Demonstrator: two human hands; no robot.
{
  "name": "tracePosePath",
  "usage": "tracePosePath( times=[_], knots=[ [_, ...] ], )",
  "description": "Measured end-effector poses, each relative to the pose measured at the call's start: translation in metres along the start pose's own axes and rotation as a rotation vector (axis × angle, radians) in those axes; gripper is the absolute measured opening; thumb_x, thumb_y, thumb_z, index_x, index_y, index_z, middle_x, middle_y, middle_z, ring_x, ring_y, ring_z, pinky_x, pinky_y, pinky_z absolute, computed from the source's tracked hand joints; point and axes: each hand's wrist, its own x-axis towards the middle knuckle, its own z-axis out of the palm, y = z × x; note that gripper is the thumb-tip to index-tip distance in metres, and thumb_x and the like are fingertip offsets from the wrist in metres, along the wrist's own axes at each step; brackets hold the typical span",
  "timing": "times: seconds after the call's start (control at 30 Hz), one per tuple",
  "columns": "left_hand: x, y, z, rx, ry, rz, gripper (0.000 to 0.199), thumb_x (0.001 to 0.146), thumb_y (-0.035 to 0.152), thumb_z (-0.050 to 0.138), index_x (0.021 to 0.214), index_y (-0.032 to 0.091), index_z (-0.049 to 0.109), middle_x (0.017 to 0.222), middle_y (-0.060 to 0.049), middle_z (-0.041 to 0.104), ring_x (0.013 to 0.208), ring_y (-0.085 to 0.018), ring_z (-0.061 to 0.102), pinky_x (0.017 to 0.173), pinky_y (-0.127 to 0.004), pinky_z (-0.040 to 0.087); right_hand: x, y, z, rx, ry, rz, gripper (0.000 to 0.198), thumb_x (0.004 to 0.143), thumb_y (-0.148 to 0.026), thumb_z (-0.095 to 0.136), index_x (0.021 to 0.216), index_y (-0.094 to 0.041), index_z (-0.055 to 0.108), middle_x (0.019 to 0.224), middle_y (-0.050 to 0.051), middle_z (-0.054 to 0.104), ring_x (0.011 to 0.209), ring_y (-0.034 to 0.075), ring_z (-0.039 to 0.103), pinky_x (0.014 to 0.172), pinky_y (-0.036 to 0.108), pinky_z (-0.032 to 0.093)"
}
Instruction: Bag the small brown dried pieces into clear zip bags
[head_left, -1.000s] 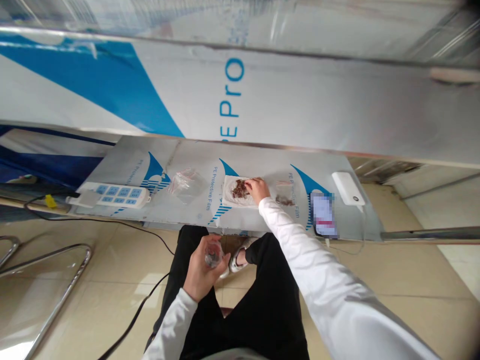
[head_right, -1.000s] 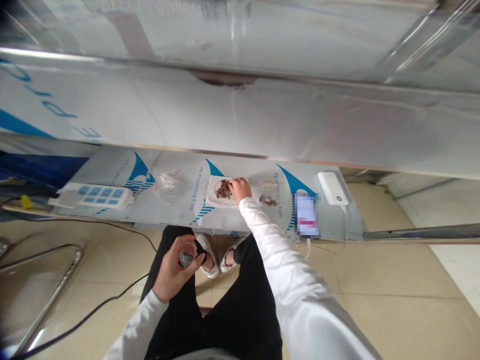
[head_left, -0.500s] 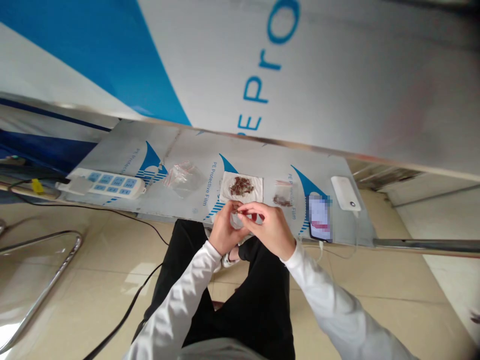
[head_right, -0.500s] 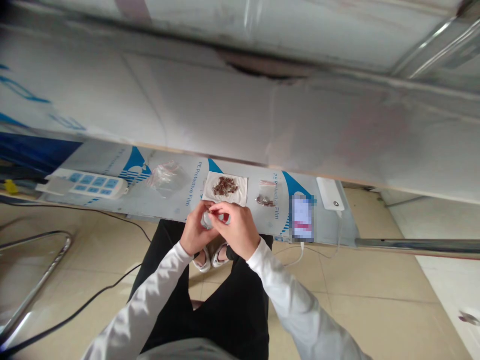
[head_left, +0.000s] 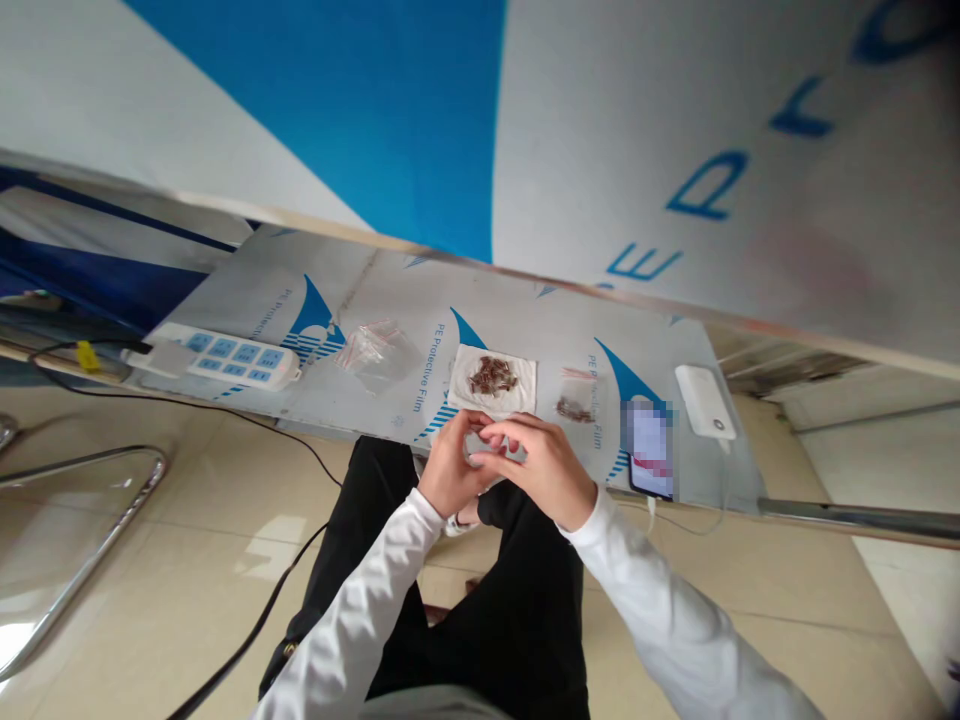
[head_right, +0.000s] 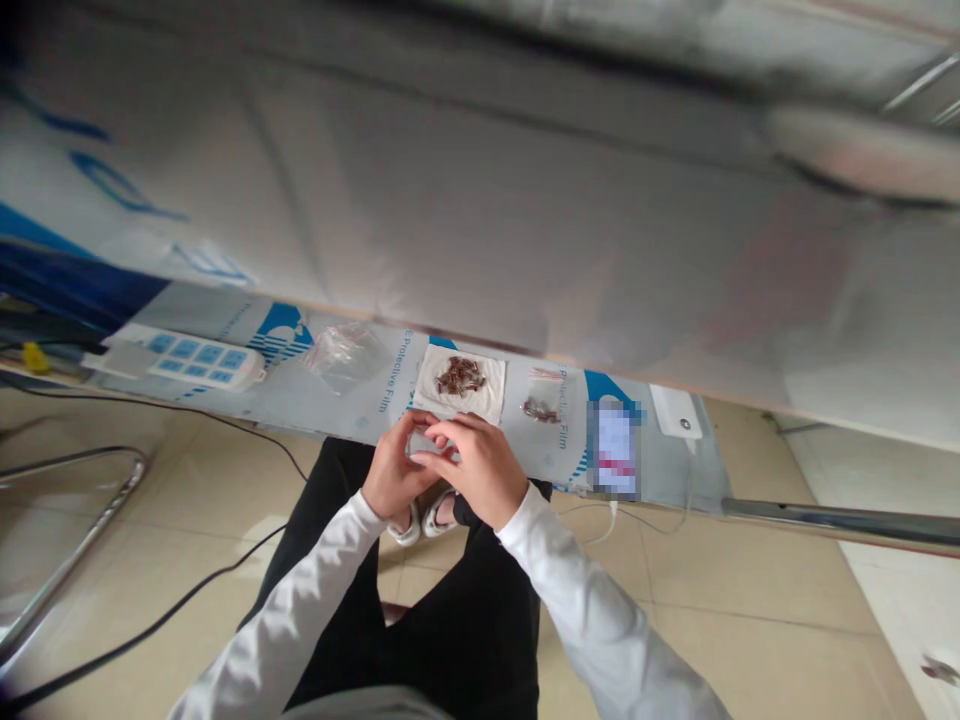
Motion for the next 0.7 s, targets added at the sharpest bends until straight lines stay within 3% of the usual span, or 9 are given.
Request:
tracePosePath(
  times=[0.07,0.17,0.33,0.5,0.7],
  knots=[
    [-0.002,-0.006,-0.003,0.02,0.039,-0.033,0.029,0.07,0.022,0.065,0.096,0.019,0.051,0.085,-0.002,0.064,0.08,-0.016,0.063,0.076,-0.028,0.048,0.005,0.018,0.008,0.046,0.075,0.011,0.016,0.083,-0.033,0.064,0.092,-0.021,0.067,0.083,0.002,0.067,0.072,0.014,0.062,0.068,0.024,0.049],
    [-0.008,-0.014,-0.008,0.05,0.084,-0.105,0.028,0.071,0.022,0.065,0.096,0.019,0.051,0.077,0.001,0.063,0.074,-0.015,0.062,0.075,-0.028,0.047,0.022,0.06,0.028,-0.067,0.226,0.174,0.015,0.087,-0.025,0.056,0.093,-0.017,0.066,0.085,0.005,0.067,0.068,0.013,0.06,0.068,0.025,0.05],
    [-0.018,-0.024,-0.017,0.066,0.077,-0.16,0.028,0.073,0.023,0.064,0.098,0.019,0.051,0.076,0.002,0.062,0.072,-0.014,0.062,0.073,-0.026,0.047,0.06,0.116,0.066,-0.256,0.152,0.309,0.025,0.077,-0.011,0.059,0.102,-0.011,0.067,0.099,0.012,0.066,0.074,0.016,0.062,0.075,0.027,0.05],
    [-0.019,-0.026,-0.023,0.079,0.093,-0.173,0.029,0.073,0.024,0.065,0.098,0.019,0.05,0.077,0.001,0.062,0.071,-0.014,0.061,0.071,-0.025,0.047,0.072,0.126,0.082,-0.359,0.104,0.332,0.024,0.079,-0.009,0.056,0.098,-0.015,0.069,0.099,0.01,0.067,0.094,0.02,0.061,0.088,0.029,0.045],
    [-0.014,-0.023,-0.02,0.067,0.08,-0.172,0.029,0.072,0.024,0.065,0.096,0.019,0.051,0.076,0.001,0.062,0.071,-0.015,0.062,0.069,-0.025,0.047,0.074,0.122,0.089,-0.42,0.09,0.376,0.027,0.081,-0.006,0.05,0.098,-0.014,0.069,0.105,0.014,0.065,0.098,0.022,0.059,0.089,0.031,0.043]
  ],
)
